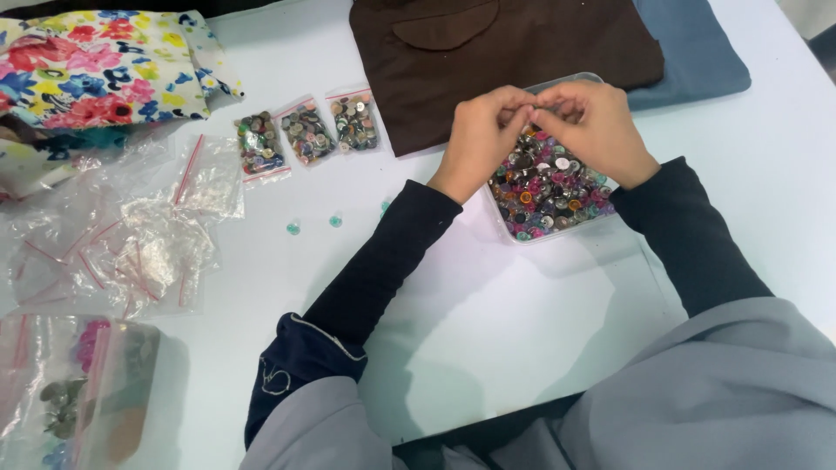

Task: Sorting various colored buttons from a large container into smaller plastic zip-lock bags.

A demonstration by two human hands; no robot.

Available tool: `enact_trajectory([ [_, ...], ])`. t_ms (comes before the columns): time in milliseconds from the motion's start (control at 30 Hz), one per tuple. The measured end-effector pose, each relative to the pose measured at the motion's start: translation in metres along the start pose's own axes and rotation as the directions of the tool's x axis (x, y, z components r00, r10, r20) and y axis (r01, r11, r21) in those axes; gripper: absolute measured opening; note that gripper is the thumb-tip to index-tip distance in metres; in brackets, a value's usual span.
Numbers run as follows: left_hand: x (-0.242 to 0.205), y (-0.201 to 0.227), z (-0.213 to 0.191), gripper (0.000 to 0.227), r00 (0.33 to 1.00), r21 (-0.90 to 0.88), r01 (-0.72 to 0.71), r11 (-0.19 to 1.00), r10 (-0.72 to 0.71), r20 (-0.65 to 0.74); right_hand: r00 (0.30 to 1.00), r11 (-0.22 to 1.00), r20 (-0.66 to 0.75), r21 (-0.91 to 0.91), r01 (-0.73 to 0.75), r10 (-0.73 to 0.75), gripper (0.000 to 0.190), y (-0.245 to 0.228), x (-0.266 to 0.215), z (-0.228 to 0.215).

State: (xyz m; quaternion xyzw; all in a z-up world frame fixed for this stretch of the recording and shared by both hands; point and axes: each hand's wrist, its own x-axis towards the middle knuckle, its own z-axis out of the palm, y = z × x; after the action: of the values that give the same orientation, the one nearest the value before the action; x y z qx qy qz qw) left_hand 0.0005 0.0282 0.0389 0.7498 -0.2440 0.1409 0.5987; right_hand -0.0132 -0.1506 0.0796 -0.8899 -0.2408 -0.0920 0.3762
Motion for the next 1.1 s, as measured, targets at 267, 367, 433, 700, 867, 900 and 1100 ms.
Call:
enact_trajectory([
  [267,-0.027,0.034,-0.092,0.018,0.980,0.000,0.123,0.992,-0.121,-0.158,1.000,0.995,0.015,0.094,0.014,-0.015,0.015,-0.101,0.006,0.024],
  [367,-0.047,0.046,-0.133,0.024,0.978,0.106,0.118,0.987,-0.098,-0.182,0.993,0.987,0.087,0.142,0.073,-0.086,0.018,-0.135,0.001,0.048],
  [433,-0.065,0.052,-0.159,0.023,0.980,0.187,0.125,0.974,-0.093,-0.175,0.980,0.978,0.134,0.162,0.128,-0.151,0.017,-0.152,-0.004,0.069],
  [700,-0.141,0.067,-0.210,0.030,0.963,0.673,0.175,0.719,-0.266,0.033,0.951,0.971,0.286,0.234,0.047,-0.115,0.020,-0.185,-0.016,0.144],
  [867,-0.174,0.052,-0.229,0.021,0.903,0.802,0.240,0.546,-0.429,0.022,0.910,0.970,0.343,0.014,0.242,-0.232,0.017,-0.153,-0.015,0.178],
  [900,-0.180,0.046,-0.232,0.017,0.886,0.819,0.257,0.513,-0.463,0.012,0.896,0.942,0.359,-0.108,0.318,-0.261,0.018,-0.145,-0.015,0.183],
  [1100,-0.192,0.036,-0.244,0.016,0.847,0.775,0.358,0.522,-0.531,-0.034,0.891,0.883,0.380,-0.289,0.370,-0.248,0.017,-0.130,-0.015,0.203],
])
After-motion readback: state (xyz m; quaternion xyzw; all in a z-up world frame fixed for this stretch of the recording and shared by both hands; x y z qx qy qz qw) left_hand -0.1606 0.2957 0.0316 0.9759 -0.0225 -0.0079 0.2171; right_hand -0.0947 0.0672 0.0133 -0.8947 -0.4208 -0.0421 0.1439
